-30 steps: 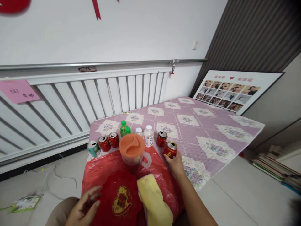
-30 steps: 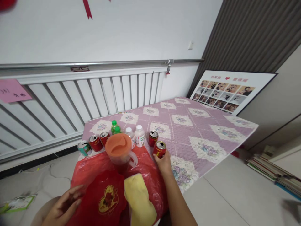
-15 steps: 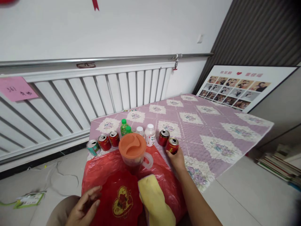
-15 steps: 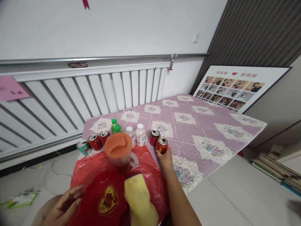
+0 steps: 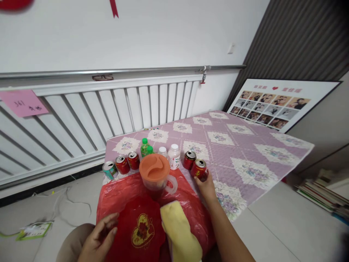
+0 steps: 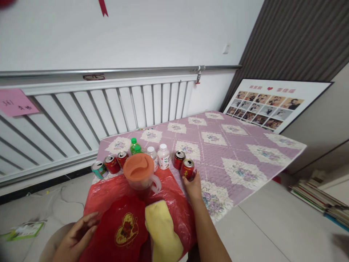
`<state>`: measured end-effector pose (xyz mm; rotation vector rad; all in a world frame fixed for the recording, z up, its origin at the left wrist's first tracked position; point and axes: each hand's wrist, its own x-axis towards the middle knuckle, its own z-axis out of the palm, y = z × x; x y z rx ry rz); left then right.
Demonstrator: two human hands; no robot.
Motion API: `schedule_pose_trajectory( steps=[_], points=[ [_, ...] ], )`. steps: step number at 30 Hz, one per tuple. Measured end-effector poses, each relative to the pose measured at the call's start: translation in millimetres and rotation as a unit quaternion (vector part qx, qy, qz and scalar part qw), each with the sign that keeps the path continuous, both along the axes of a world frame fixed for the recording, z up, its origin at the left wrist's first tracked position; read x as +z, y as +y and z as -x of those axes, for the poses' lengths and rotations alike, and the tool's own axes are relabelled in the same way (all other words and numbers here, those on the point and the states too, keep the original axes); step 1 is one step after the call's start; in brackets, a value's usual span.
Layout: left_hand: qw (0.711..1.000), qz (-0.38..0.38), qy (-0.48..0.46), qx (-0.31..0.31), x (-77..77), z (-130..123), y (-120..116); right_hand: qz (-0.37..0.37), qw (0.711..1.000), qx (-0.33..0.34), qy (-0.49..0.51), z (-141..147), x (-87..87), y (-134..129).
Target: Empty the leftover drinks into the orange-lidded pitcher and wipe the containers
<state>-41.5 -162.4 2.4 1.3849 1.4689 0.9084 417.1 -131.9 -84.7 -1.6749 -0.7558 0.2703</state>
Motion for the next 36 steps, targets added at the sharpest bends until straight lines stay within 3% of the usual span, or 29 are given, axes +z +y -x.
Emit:
schedule_pose_trajectory(
  steps=[4, 8, 11, 21, 36],
  points=[
    [1.0, -0.013, 0.009, 0.019, -2.0, 5, -3, 0.037, 0.998, -0.042, 0.028, 13, -11.3, -38],
    [1.0, -0.013, 0.0, 0.027, -19.1, 11, -6, 0.046, 0.998, -0.023, 0.03, 41, -18.4, -81],
    [0.999, -0.01, -0.009, 0.033, -33.8, 13, -6, 0.053, 0.998, 0.001, 0.017, 61, -17.7, -99],
    [0.999, -0.015, 0.014, 0.037, -68.8, 26, -14, 0.058, 0.997, 0.007, -0.048, 69, -6.5, -98],
    [0.994, -0.082, 0.057, 0.034, -95.1, 29, -17, 0.075, 0.994, 0.02, -0.082, 74, -0.4, -99]
  ],
)
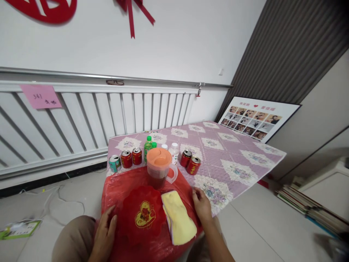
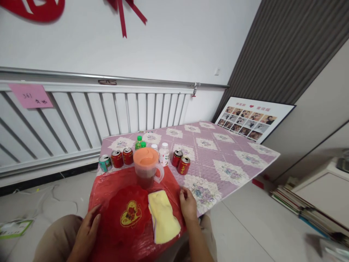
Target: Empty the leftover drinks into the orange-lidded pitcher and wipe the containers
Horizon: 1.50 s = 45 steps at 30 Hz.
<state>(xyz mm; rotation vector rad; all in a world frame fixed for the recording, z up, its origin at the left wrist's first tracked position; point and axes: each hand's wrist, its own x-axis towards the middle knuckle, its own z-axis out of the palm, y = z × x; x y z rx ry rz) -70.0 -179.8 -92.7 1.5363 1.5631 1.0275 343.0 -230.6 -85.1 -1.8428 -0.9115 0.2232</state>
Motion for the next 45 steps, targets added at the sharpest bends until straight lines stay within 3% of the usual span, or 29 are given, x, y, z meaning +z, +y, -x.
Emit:
schedule_pose_trajectory(
  steps=[10, 29, 39, 45],
  points=[
    [1.0, -0.02, -0.001, -0.004, 1.0, -2, 0, 0.024, 0.999, 0.014, -0.023, 4, 0.8, 3],
    [0.996, -0.08, 0.023, -0.02, -18.9, -3, 5, 0.047, 0.998, 0.008, -0.049, 3, -2.9, 4],
    [0.998, -0.058, 0.003, -0.004, -14.2, -4, 6, 0.083, 0.995, 0.018, -0.06, 0, -2.6, 6],
    [0.995, 0.0, -0.103, 0.016, -11.1, 3, 13, 0.107, 0.992, 0.022, -0.065, -3, -6.6, 9]
  ],
)
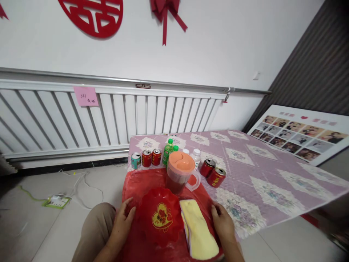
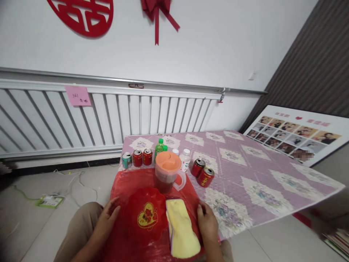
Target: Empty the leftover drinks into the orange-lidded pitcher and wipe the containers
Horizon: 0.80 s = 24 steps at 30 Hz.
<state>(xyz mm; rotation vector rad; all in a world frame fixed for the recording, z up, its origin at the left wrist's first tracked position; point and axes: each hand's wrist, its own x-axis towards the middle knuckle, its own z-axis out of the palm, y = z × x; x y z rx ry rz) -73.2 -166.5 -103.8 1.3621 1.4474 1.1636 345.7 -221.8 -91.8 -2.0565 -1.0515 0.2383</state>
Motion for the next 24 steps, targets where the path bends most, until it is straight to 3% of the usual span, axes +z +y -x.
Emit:
schedule_pose_trajectory(
  steps=[2, 5, 12, 16, 18, 24],
  points=[
    [1.0, -0.004, -0.02, 0.015, 6.3, 2, 7, 0.007, 1.0, 0.0, -0.001, -1, -1.4, 1],
    [0.997, -0.072, 0.016, 0.024, 27.0, 1, 28, 0.015, 1.0, -0.002, -0.004, -2, -2.7, 1],
    [0.939, -0.277, 0.198, -0.055, 107.6, -41, 124, 0.03, 0.999, -0.003, -0.011, -1, -1.6, 2],
    [0.878, -0.223, 0.405, -0.129, 146.1, -77, 174, 0.03, 0.999, -0.001, -0.016, 0, -0.8, 2],
    [0.865, -0.206, 0.434, -0.147, 156.8, -92, 193, 0.027, 0.999, 0.002, -0.017, 0, -1.1, 2],
    [0.829, -0.156, 0.504, -0.185, 160.8, -124, 234, 0.015, 1.0, 0.002, -0.023, 0, -4.7, 0]
  ],
)
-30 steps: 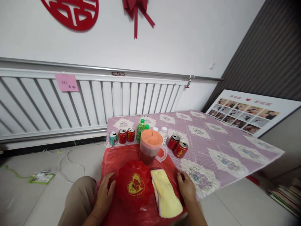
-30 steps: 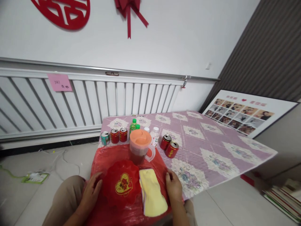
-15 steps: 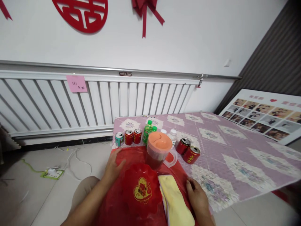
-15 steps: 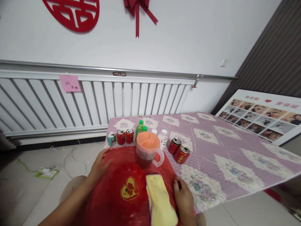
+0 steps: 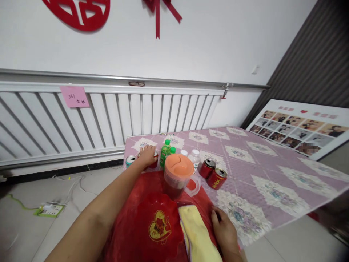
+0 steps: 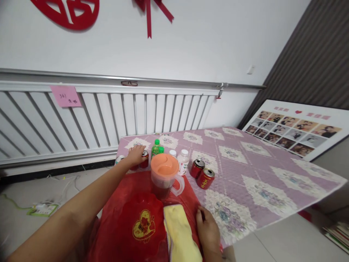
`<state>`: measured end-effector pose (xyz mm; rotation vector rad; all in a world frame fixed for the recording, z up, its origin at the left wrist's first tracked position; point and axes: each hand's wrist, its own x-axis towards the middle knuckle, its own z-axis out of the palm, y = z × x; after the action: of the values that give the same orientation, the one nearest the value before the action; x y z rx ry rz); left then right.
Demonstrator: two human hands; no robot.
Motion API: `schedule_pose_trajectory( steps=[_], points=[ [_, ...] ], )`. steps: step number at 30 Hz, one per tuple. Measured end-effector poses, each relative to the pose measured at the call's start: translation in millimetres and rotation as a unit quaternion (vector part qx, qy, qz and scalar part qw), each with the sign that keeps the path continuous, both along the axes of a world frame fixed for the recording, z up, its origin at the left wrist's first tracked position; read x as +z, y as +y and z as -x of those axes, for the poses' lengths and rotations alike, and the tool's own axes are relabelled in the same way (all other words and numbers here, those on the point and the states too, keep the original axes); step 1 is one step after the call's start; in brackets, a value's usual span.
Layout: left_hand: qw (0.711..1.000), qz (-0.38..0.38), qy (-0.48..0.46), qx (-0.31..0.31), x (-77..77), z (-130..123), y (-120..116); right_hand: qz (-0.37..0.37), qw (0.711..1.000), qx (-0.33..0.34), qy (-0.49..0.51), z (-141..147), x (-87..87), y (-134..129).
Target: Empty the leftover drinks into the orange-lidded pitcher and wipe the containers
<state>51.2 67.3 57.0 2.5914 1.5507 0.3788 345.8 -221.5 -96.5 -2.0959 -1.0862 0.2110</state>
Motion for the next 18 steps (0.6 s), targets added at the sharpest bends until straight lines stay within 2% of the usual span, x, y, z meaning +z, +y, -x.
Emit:
schedule_pose_trajectory(
  steps=[8, 18],
  points=[
    [0.995, 0.036, 0.094, -0.011, -4.6, -17, 20, -0.01, 1.0, -0.001, -0.002, 0, -5.2, -1],
    [0.992, 0.033, 0.122, -0.021, -8.1, -12, 5, -0.016, 1.0, -0.002, 0.001, 1, -4.4, -2]
  ],
)
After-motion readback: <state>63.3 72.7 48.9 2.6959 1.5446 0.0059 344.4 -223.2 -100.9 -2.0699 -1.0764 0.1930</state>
